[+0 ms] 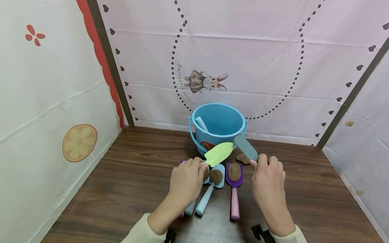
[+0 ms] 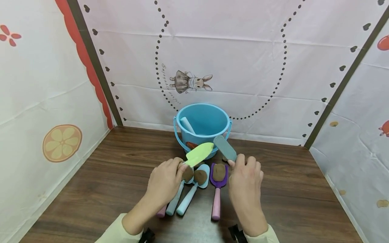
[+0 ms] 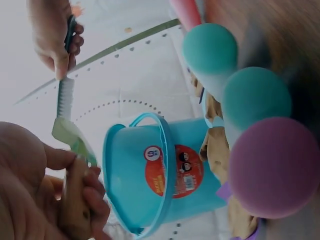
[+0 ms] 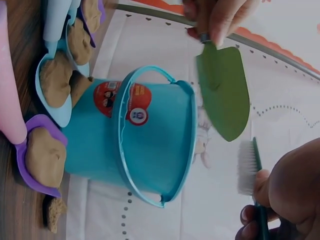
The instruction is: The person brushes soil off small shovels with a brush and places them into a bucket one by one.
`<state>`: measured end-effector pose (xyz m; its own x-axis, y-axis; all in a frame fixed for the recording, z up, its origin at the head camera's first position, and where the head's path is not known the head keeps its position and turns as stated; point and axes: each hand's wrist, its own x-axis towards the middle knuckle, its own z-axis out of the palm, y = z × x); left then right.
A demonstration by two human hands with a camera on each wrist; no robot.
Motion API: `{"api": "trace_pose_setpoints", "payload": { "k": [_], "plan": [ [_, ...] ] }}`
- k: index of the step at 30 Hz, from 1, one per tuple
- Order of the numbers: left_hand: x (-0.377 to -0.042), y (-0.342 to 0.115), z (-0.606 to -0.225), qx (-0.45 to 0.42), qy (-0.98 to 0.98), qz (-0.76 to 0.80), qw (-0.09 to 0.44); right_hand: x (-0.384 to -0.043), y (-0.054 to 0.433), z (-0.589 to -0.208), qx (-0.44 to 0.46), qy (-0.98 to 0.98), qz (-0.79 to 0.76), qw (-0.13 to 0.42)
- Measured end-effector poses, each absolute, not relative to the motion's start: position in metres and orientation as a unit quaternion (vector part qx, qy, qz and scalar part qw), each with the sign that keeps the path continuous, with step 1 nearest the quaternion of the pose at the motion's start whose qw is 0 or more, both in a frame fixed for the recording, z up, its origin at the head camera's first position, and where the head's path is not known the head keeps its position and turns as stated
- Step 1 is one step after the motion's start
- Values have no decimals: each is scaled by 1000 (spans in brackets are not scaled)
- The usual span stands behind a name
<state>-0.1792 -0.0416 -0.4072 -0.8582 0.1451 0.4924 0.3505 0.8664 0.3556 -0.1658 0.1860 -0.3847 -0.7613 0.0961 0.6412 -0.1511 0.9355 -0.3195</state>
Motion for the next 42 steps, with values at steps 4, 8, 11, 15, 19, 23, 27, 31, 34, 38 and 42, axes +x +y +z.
{"api": "trace_pose_setpoints", "payload": {
  "k": [4,8,11,15,19,23,27,31,34,38,42],
  "plan": [
    [-186,-48,-403,-126,-865,-483,42,-163,179,-382,41,-922,169,347],
    [-189,-52,-399,-99,-655,-728,-173,-159,168,-382,78,-920,160,349],
    [-189,-52,-398,-76,-531,-787,-304,-155,158,-385,111,-914,153,360],
    [-188,-51,-398,-67,-458,-798,-385,-146,141,-391,138,-911,135,365],
    [-187,-51,-398,-65,-444,-799,-400,-140,130,-395,143,-916,123,353],
    [-186,-51,-397,-79,-437,-790,-422,-138,128,-397,136,-919,115,352],
    [-184,-50,-397,-103,-439,-774,-444,-141,134,-394,115,-919,115,358],
    [-183,-49,-395,-123,-450,-760,-451,-147,147,-388,79,-921,130,358],
    [-182,-49,-394,-129,-459,-751,-456,-154,159,-386,49,-922,145,357],
    [-183,-48,-395,-131,-462,-745,-463,-159,172,-382,15,-922,160,351],
    [-183,-49,-395,-131,-453,-750,-464,-153,166,-379,33,-923,166,345]
  ]
}}
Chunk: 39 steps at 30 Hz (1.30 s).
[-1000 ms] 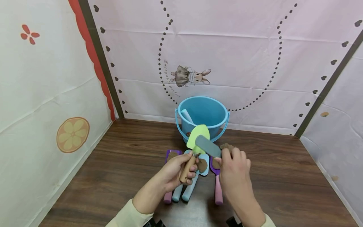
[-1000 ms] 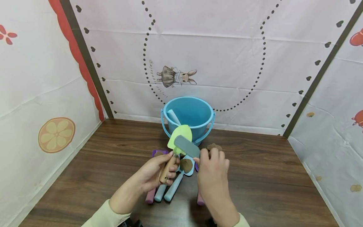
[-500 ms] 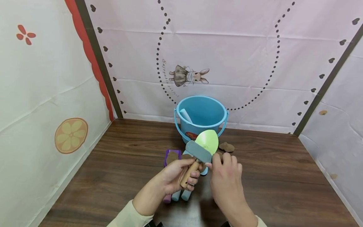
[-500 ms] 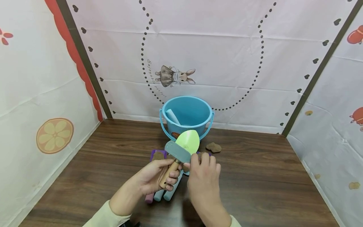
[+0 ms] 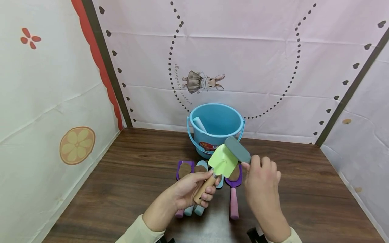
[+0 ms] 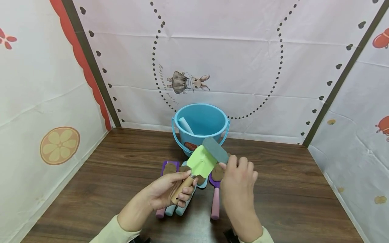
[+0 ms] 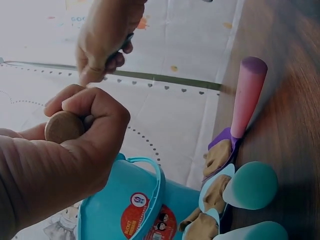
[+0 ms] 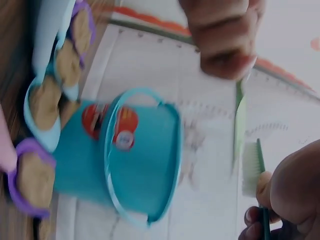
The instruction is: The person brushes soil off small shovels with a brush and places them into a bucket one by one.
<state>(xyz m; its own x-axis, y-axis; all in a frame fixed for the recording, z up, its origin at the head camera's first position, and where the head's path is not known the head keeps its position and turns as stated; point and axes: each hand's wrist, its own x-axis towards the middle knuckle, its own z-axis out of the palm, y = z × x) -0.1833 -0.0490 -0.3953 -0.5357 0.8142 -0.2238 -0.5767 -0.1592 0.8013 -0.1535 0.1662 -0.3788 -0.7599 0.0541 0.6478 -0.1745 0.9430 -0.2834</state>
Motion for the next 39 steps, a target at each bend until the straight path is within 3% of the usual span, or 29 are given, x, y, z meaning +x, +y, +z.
{"api": "trace_pose_setpoints", "payload": {
  "k": [7,16,26,39],
  "plan": [
    [-184,-51,-392,125,448,758,458,-140,140,-386,132,-916,125,356],
    [-183,-51,-391,150,468,741,458,-157,170,-378,31,-922,177,342],
    [-184,-53,-391,128,468,753,444,-141,145,-382,125,-917,138,352],
    [-182,-51,-389,142,484,736,452,-155,172,-378,38,-914,171,366]
  ]
}}
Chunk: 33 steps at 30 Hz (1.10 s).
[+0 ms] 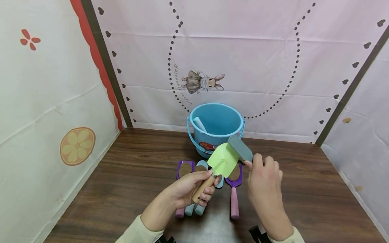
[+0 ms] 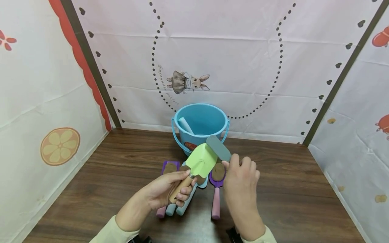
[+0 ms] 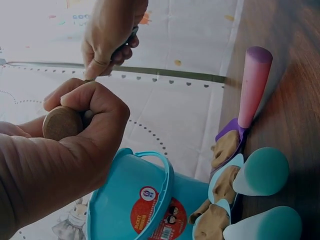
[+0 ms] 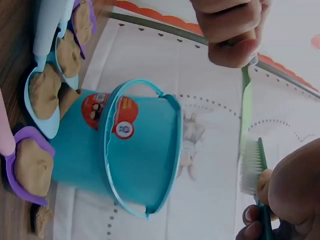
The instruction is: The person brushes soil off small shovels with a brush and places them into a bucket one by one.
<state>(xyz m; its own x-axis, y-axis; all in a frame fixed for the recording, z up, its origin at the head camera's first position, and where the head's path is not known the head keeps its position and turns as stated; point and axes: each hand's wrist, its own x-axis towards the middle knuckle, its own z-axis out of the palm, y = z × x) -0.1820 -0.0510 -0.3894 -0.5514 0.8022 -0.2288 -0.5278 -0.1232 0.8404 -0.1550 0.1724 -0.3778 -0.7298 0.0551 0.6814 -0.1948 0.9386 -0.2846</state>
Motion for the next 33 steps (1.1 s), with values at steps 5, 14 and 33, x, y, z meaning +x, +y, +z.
{"api": "trace_pose_setpoints", "payload": {
  "k": [5,14,33],
  "plan": [
    [-183,-53,-390,134,474,744,451,-144,154,-379,98,-916,160,356],
    [-182,-54,-389,147,478,738,454,-151,163,-379,64,-924,165,339],
    [-182,-54,-389,131,489,739,444,-153,161,-383,80,-925,166,333]
  ]
}}
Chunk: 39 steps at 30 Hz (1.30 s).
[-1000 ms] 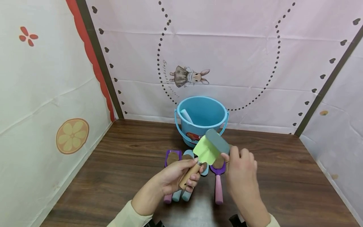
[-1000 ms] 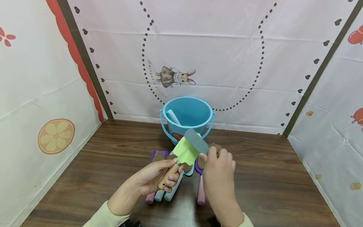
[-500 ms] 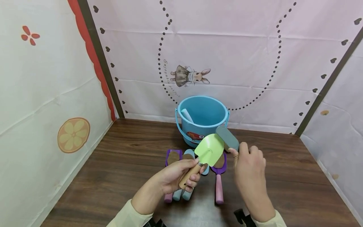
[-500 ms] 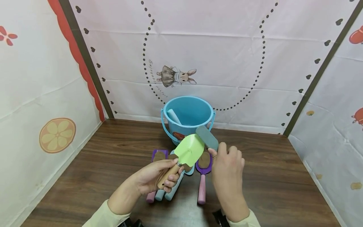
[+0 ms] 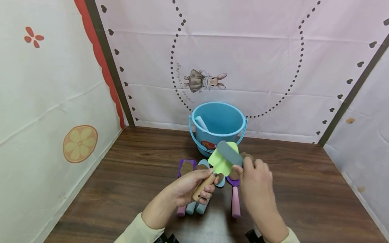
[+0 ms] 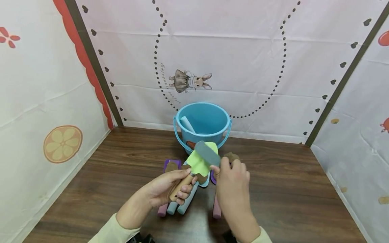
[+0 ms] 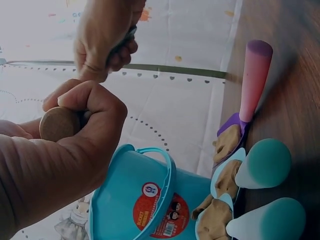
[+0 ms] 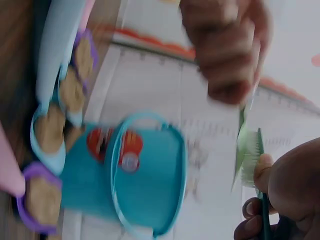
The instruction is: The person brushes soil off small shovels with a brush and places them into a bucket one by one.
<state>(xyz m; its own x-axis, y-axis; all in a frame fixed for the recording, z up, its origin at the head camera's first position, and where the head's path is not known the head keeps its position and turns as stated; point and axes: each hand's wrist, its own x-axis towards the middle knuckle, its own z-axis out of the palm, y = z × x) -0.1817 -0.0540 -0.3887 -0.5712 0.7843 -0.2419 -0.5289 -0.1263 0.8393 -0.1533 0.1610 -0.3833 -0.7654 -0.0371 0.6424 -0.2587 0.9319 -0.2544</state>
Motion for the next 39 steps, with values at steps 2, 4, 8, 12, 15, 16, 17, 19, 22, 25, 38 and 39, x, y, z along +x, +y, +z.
{"api": "trace_pose_setpoints", "payload": {
  "k": [2,4,8,12,15,16,17,19,22,25,38,39],
  "plan": [
    [-182,-53,-389,135,491,735,448,-159,172,-382,56,-923,174,338],
    [-182,-53,-389,136,487,734,453,-162,179,-381,41,-924,178,335],
    [-183,-53,-389,134,478,738,456,-156,171,-378,70,-928,185,315],
    [-183,-54,-389,126,480,743,449,-143,149,-381,147,-925,154,315],
    [-183,-55,-388,124,481,745,446,-142,145,-383,154,-919,141,334],
    [-183,-55,-388,124,481,744,447,-144,147,-383,140,-921,144,335],
    [-183,-54,-389,126,481,744,448,-147,151,-382,122,-921,150,337],
    [-184,-54,-389,130,481,740,451,-154,161,-381,83,-924,164,334],
    [-184,-53,-390,134,482,735,458,-160,174,-380,45,-930,175,321],
    [-183,-54,-392,134,480,734,461,-157,173,-378,54,-933,186,304],
    [-185,-56,-392,138,475,736,461,-151,159,-383,86,-931,177,309],
    [-185,-56,-393,138,474,735,466,-154,164,-384,72,-932,179,305]
  ]
}}
